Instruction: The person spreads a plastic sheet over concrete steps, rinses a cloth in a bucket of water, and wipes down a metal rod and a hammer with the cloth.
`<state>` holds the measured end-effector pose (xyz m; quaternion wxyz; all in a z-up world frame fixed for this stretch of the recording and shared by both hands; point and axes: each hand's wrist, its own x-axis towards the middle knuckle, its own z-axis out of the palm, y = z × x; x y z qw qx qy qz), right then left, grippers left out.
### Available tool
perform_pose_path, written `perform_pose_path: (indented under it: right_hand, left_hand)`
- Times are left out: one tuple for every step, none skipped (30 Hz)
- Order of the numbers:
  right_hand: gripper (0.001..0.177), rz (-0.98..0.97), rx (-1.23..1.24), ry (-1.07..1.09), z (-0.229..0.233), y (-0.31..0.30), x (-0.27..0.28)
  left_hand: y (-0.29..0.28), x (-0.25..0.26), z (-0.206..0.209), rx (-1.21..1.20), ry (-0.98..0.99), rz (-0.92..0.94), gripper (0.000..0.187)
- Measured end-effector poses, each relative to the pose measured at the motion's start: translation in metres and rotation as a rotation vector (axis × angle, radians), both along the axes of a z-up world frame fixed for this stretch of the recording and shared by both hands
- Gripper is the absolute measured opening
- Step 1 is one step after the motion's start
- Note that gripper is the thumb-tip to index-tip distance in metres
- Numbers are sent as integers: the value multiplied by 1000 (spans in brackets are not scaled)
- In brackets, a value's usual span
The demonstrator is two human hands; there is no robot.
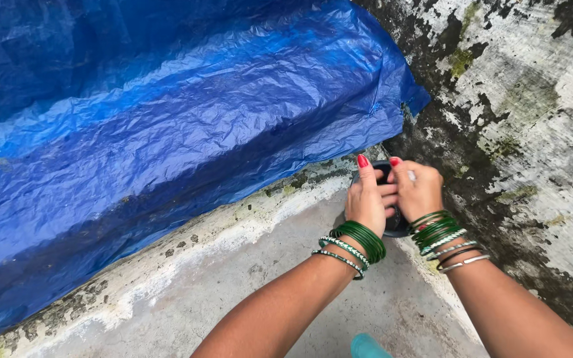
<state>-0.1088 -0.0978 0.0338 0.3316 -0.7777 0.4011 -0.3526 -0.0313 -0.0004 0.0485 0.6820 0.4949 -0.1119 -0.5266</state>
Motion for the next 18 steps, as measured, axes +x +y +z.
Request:
perform_pose_path:
  right_hand:
    - [41, 34, 9, 3, 1, 3, 3]
    - [48, 71, 19, 5, 1, 6, 6]
    - [48, 74, 22, 7, 2, 5, 9]
    - [49, 22, 72, 78, 4, 2, 11]
    - [52, -30, 123, 149, 3, 0, 12]
    - [52, -31, 124, 149, 0, -1, 14]
    - [51, 56, 141, 61, -4, -2, 16]
    - [50, 146, 159, -26, -8, -2, 18]
    - [50, 148, 160, -25, -10, -2, 18]
    - [50, 138, 275, -62, -12, -1, 18]
    - [50, 128, 390, -99, -14, 0, 18]
    - [50, 125, 387, -99, -15, 0, 19]
    - [49, 118, 322, -80, -16, 0, 21]
    - [48, 111, 259, -61, -17, 0, 20]
    - [48, 107, 259, -59, -17, -1, 19]
    - [49, 79, 248, -34, -18, -1, 20]
    - [50, 51, 237, -10, -18, -1, 21]
    - [50, 49, 238, -9, -17, -2, 22]
  left_hand:
    - [1, 1, 0, 86, -174, 62, 101]
    - [2, 3, -1, 88, -172, 65, 101]
    - [2, 6, -3, 151, -377, 77, 102]
    - [3, 8, -5, 213, -584, 84, 103]
    - [3, 11, -9, 216, -584, 83, 103]
    - [2, 14, -12, 190, -582, 9, 105]
    - [1, 16, -15, 164, -580, -65, 106]
    - [-1, 17, -18, 165, -579, -64, 106]
    - [-3, 17, -21, 153, -459, -89, 107]
    - [-5, 18, -24, 138, -341, -114, 109]
    - [-6, 19, -28, 137, -340, -113, 109]
    - [-9, 21, -31, 106, -181, -120, 110]
    - [-12, 22, -35, 77, -23, -126, 113]
    - [-14, 23, -39, 77, -21, -130, 113]
    - [-16, 25, -42, 42, 21, -149, 117]
    - [-17, 27, -45, 10, 63, -165, 122]
    - [-17, 28, -47, 11, 65, -168, 122]
    - [-18, 29, -49, 1, 94, -173, 123]
